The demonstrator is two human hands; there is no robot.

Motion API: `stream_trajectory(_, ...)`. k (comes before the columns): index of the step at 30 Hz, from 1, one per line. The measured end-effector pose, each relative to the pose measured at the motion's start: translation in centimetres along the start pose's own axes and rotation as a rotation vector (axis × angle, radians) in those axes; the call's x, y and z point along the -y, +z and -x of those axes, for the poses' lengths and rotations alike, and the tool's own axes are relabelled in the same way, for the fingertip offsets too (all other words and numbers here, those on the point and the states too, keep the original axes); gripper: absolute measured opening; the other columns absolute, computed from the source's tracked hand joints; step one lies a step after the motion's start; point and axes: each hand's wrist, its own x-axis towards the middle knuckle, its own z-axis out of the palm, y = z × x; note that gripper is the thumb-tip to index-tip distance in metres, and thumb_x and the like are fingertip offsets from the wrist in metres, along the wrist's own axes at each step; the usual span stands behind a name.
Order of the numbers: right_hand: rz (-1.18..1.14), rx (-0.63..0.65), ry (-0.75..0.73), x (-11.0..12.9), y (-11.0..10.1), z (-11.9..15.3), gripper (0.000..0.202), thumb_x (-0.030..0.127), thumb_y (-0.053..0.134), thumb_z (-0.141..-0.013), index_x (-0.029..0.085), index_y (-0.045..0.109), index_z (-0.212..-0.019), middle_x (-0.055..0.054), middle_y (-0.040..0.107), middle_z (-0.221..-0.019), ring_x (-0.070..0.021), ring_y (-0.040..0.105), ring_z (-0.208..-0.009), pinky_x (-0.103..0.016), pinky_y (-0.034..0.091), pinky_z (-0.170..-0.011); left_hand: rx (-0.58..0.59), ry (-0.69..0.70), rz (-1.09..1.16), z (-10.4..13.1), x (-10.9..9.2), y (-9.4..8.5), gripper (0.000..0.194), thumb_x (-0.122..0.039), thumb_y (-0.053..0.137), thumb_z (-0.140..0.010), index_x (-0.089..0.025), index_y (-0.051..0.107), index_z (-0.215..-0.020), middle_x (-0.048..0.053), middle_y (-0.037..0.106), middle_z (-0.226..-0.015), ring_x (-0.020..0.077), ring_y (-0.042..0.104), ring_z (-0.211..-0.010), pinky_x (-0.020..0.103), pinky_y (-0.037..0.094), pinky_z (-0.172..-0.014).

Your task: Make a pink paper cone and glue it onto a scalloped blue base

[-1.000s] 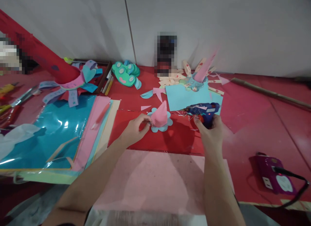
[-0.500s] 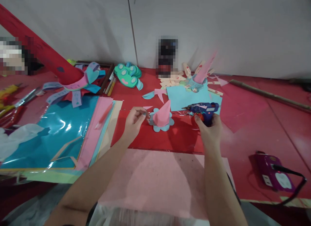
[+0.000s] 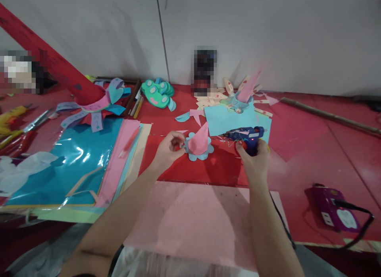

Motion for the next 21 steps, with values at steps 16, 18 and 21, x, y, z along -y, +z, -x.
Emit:
stream_trajectory(16,-0.003,0.039,0.007,0.1,-0.5,0.5,0.032,0.043,0.069,-0.061,0.021,0.051,-0.076,0.003,0.049,-0.07,-0.014,0.047,-0.064,-0.031,0.043,-0.063,0.275,0.048,-0.275,1.0,-0.7,0.4,0.009,-0.025,0.069,-0.077,-0.019,0.064,-0.072,0.002,0.068,-0.077,0.0137,0.065,-0.071,0.027,0.055,-0.07)
stream_trajectory(18,-0.012,0.043,0.011,0.0,-0.4,0.5,0.032,0.043,0.069,-0.061,0.021,0.052,-0.078,0.003,0.05,-0.07,-0.0146,0.048,-0.064,-0.031,0.043,-0.063,0.287,0.05,-0.311,1.1,-0.9,0.5,0.007,-0.022,0.067,-0.078,-0.019,0.065,-0.072,0.002,0.069,-0.077,0.0138,0.066,-0.071,0.026,0.055,-0.069)
stream_trajectory(21,0.005,0.061,-0.001,-0.3,-0.3,0.6,0.033,0.042,0.069,-0.061,0.021,0.052,-0.08,0.003,0.052,-0.071,-0.0152,0.049,-0.066,-0.032,0.043,-0.065,0.313,0.045,-0.34,1.2,-0.9,0.5,0.006,-0.022,0.066,-0.079,-0.02,0.066,-0.073,0.001,0.071,-0.078,0.0141,0.067,-0.072,0.025,0.056,-0.069)
